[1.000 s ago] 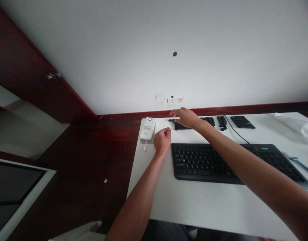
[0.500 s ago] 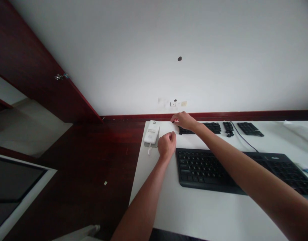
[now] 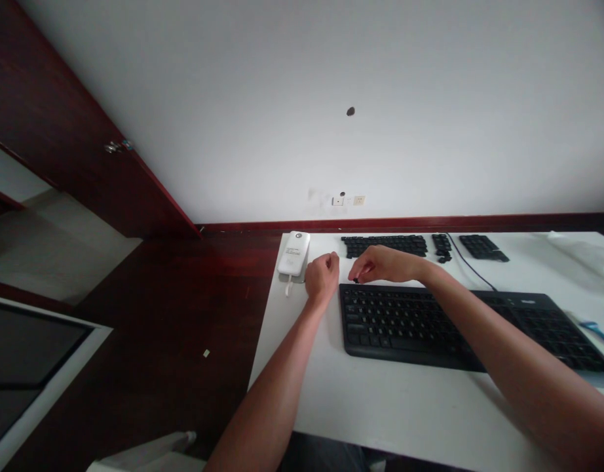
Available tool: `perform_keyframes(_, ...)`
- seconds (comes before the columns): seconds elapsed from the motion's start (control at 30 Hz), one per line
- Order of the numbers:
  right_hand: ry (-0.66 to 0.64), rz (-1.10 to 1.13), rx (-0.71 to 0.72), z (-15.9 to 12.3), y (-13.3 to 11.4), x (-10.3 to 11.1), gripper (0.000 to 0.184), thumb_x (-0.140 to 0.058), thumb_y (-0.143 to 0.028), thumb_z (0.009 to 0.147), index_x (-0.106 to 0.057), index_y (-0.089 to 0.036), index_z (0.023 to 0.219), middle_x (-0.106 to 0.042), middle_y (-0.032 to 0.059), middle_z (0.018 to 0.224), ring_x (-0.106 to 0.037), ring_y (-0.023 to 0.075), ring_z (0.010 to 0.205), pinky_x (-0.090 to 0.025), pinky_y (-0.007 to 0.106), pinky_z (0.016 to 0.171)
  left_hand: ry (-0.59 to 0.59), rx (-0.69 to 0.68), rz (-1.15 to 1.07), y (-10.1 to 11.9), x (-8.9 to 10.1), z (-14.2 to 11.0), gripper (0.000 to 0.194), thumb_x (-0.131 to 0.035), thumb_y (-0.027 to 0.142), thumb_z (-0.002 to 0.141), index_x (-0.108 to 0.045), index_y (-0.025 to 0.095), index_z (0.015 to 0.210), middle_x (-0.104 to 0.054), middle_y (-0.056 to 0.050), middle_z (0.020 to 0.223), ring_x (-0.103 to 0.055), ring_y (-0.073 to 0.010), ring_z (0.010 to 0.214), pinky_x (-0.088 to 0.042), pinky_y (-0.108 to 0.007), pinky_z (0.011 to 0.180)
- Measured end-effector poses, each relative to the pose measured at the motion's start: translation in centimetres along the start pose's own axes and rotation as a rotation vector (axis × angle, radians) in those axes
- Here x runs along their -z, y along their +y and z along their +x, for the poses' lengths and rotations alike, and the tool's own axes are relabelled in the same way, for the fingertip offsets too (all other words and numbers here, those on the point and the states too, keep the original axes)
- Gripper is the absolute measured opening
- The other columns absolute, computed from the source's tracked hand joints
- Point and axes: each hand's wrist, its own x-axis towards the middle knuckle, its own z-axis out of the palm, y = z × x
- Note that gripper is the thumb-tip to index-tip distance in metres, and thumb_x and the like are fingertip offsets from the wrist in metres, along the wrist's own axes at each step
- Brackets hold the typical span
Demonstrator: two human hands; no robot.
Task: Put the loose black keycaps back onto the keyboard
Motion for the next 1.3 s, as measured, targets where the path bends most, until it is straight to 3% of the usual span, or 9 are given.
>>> perform_keyframes(0.3, 0.015, -0.023, 0.053, 0.4, -0.7, -1.3, 0.022, -0.072, -0.025, 0.081, -0.082, -0.022, 0.1, -0.082, 0.002, 0.1, -0.076, 0.0202, 0.091, -0.057, 0.029, 0.085, -0.003, -0.006, -0.01, -0.1, -0.1, 0.0, 0.051, -0.04, 0.044, 0.108, -0.069, 0.021, 0.072, -0.073, -0.004, 0.074, -0.055, -0.0164, 0.063, -0.024, -0.031, 0.062)
perform_keyframes(0.57, -0.041, -0.035, 0.049, 0.4, -1.0, -2.0, 0.023, -0.069, -0.019, 0.082, -0.081, -0.022, 0.101, -0.082, 0.0011, 0.096, -0.077, 0.0194, 0.088, -0.057, 0.027, 0.08, 0.006, -0.023, -0.025, -0.2, -0.2, 0.0, 0.053, -0.038, 0.046, 0.107, -0.063, 0.021, 0.068, -0.07, -0.004, 0.07, -0.051, -0.0157, 0.061, -0.023, -0.031, 0.061)
perform_keyframes(0.87, 0.005, -0.117, 0.074, 0.0, -1.4, -2.2, 0.029, -0.063, -0.013, 0.08, -0.081, -0.022, 0.101, -0.082, 0.0007, 0.096, -0.077, 0.0191, 0.089, -0.056, 0.025, 0.079, 0.01, -0.014, -0.016, -0.4, -0.3, 0.0, 0.054, -0.037, 0.047, 0.107, -0.061, 0.021, 0.066, -0.068, -0.004, 0.068, -0.048, -0.0155, 0.059, -0.022, -0.032, 0.061)
perform_keyframes(1.3, -0.014, -0.036, 0.093, 0.0, -1.4, -2.2, 0.02, -0.07, -0.021, 0.078, -0.078, -0.02, 0.096, -0.08, 0.0029, 0.095, -0.075, 0.0208, 0.089, -0.058, 0.028, 0.082, 0.026, -0.019, -0.076, -0.6, -0.5, 0.1, 0.053, -0.04, 0.047, 0.105, -0.058, 0.021, 0.063, -0.062, -0.002, 0.063, -0.042, -0.0153, 0.057, -0.019, -0.032, 0.06)
